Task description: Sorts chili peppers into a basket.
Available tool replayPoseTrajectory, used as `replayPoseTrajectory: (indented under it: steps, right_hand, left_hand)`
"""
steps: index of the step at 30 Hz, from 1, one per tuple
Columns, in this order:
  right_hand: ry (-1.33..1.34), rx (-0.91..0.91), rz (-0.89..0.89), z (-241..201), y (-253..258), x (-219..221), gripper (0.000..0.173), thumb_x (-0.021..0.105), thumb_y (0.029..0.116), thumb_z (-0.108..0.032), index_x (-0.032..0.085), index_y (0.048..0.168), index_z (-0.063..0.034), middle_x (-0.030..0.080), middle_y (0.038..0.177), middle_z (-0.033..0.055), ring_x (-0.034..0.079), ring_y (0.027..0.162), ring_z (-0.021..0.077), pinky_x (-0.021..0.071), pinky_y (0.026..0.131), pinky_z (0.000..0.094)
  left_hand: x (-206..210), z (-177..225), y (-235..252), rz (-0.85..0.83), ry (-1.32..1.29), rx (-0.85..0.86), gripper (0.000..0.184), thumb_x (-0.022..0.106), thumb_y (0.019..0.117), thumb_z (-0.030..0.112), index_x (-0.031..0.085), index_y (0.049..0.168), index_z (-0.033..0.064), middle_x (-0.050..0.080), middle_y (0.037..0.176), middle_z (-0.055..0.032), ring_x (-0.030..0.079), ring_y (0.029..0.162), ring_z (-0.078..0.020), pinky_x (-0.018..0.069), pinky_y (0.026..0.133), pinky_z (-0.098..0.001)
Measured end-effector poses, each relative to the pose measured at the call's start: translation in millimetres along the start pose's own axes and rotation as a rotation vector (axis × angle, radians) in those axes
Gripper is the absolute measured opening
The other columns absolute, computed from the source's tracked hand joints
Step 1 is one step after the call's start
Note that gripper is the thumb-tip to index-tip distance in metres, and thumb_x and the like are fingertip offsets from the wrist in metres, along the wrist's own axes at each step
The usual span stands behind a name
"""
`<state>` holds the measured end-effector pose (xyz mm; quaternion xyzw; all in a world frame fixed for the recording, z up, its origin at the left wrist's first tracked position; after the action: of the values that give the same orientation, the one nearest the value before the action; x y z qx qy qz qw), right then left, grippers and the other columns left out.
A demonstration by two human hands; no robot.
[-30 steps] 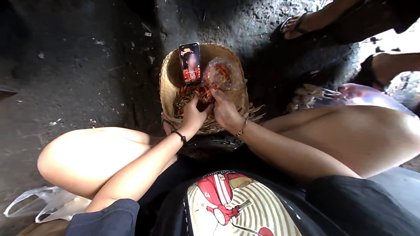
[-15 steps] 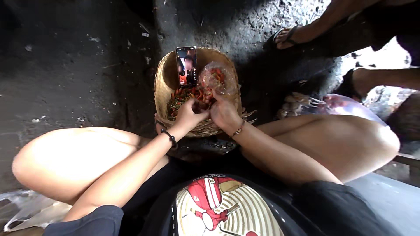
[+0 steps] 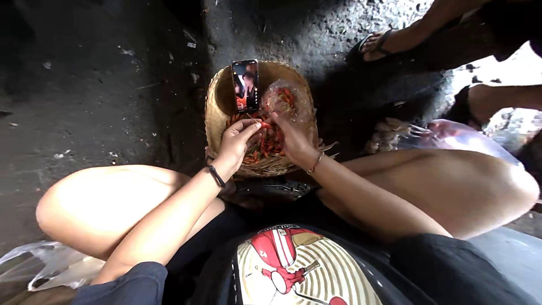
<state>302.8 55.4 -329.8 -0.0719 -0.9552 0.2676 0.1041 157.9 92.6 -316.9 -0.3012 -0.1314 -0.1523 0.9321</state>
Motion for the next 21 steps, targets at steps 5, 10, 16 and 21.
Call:
replayPoseTrajectory:
  steps: [5, 10, 16, 21]
  right_hand:
    - [-0.252, -0.256, -0.076, -9.0, -2.7, 12.5, 0.026, 0.054, 0.1074, -0.023, 0.060, 0.121, -0.0018, 0.067, 0.105, 0.0055, 0.063, 0.090, 0.0057, 0.0526, 0.079, 0.0232]
    - [-0.362, -0.376, -0.039, -18.9, -4.7, 6.4, 0.020, 0.059, 0.1048, -0.019, 0.064, 0.114, -0.0019, 0.068, 0.101, 0.0068, 0.065, 0.090, 0.0085, 0.0549, 0.082, 0.0252]
    - [-0.269, -0.371, -0.034, -27.9, -5.1, -1.8, 0.017, 0.061, 0.1032, -0.016, 0.066, 0.112, -0.0029, 0.066, 0.101, 0.0029, 0.062, 0.086, 0.0050, 0.0531, 0.077, 0.0215]
    - [-0.033, -0.232, -0.085, -20.3, -1.7, -3.8, 0.015, 0.054, 0.1067, -0.019, 0.064, 0.106, -0.0080, 0.064, 0.084, -0.0033, 0.047, 0.059, 0.0001, 0.0386, 0.052, 0.0157]
  left_hand:
    - [-7.2, -2.3, 1.0, 0.048, 0.088, 0.037, 0.014, 0.060, 0.1022, 0.005, 0.065, 0.114, -0.0015, 0.070, 0.110, -0.0106, 0.070, 0.100, -0.0173, 0.0582, 0.093, -0.0341]
    - [-6.5, 0.0, 3.5, 0.039, 0.128, 0.069, 0.012, 0.064, 0.1011, 0.006, 0.068, 0.110, -0.0013, 0.072, 0.104, -0.0100, 0.071, 0.095, -0.0157, 0.0601, 0.089, -0.0315]
    - [-2.4, 1.6, 4.8, -0.032, 0.194, 0.018, 0.015, 0.065, 0.1010, 0.009, 0.069, 0.112, -0.0012, 0.072, 0.105, -0.0085, 0.071, 0.094, -0.0137, 0.0595, 0.088, -0.0301]
    - [2.3, 3.7, 4.1, -0.107, 0.198, 0.045, 0.017, 0.065, 0.1013, 0.009, 0.069, 0.113, -0.0024, 0.073, 0.103, -0.0081, 0.072, 0.094, -0.0142, 0.0604, 0.090, -0.0315]
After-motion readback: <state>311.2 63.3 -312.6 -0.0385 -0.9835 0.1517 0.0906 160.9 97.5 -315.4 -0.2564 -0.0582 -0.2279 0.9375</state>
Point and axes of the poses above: each hand's wrist, its own y-axis towards the middle knuckle, its own x-axis out of the palm, z = x × y, the point moved 7 cm from there along y, towards the middle knuckle
